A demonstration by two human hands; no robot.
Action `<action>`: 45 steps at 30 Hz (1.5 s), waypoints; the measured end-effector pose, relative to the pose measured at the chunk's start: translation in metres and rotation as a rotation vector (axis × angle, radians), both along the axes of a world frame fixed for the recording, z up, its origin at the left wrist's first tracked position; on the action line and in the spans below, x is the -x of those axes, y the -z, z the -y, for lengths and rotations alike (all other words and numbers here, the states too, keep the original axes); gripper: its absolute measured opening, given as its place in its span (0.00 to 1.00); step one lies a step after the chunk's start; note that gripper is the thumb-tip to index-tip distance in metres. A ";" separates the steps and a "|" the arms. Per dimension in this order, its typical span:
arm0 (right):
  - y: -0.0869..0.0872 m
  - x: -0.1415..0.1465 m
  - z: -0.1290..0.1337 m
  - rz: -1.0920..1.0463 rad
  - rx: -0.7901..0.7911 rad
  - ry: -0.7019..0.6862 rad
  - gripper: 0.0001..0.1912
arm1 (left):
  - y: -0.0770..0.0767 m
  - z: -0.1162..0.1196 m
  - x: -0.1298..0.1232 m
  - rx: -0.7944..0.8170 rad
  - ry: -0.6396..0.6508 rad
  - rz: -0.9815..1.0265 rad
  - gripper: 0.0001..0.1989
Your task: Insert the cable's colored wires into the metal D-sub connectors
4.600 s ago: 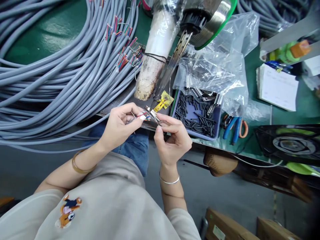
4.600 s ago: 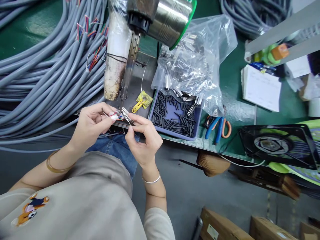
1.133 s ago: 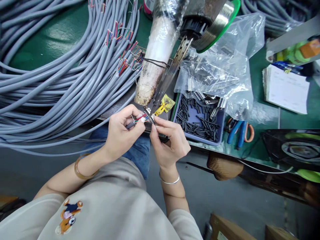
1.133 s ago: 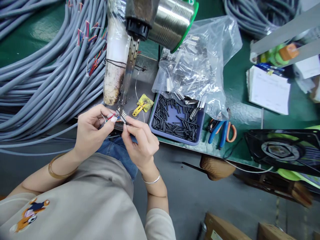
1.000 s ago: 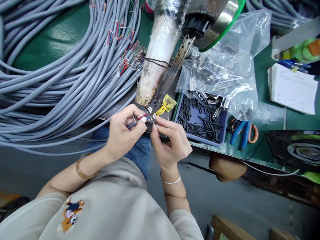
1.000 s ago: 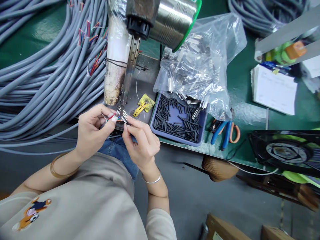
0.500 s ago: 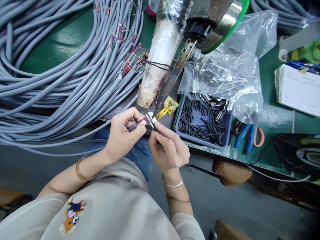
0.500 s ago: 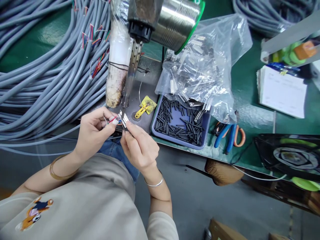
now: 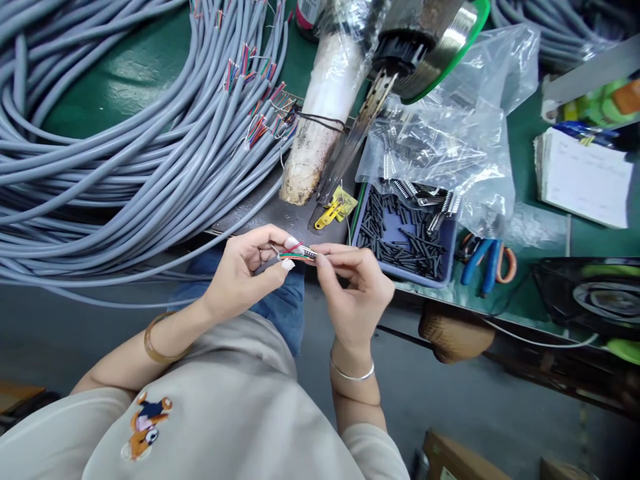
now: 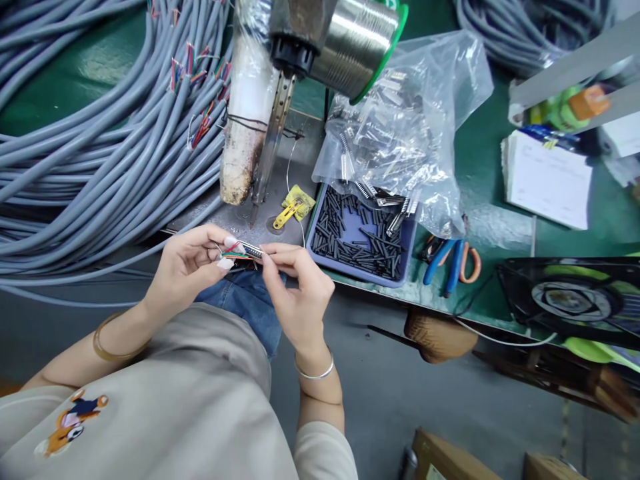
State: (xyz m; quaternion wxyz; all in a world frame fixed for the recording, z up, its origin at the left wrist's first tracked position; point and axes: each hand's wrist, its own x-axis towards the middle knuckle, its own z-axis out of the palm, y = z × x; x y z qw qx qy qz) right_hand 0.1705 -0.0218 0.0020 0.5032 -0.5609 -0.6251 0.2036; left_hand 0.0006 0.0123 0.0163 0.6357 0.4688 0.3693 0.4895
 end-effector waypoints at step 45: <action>0.010 0.007 -0.023 0.189 -0.316 0.007 0.08 | 0.007 -0.012 -0.019 -0.145 -0.313 -0.222 0.08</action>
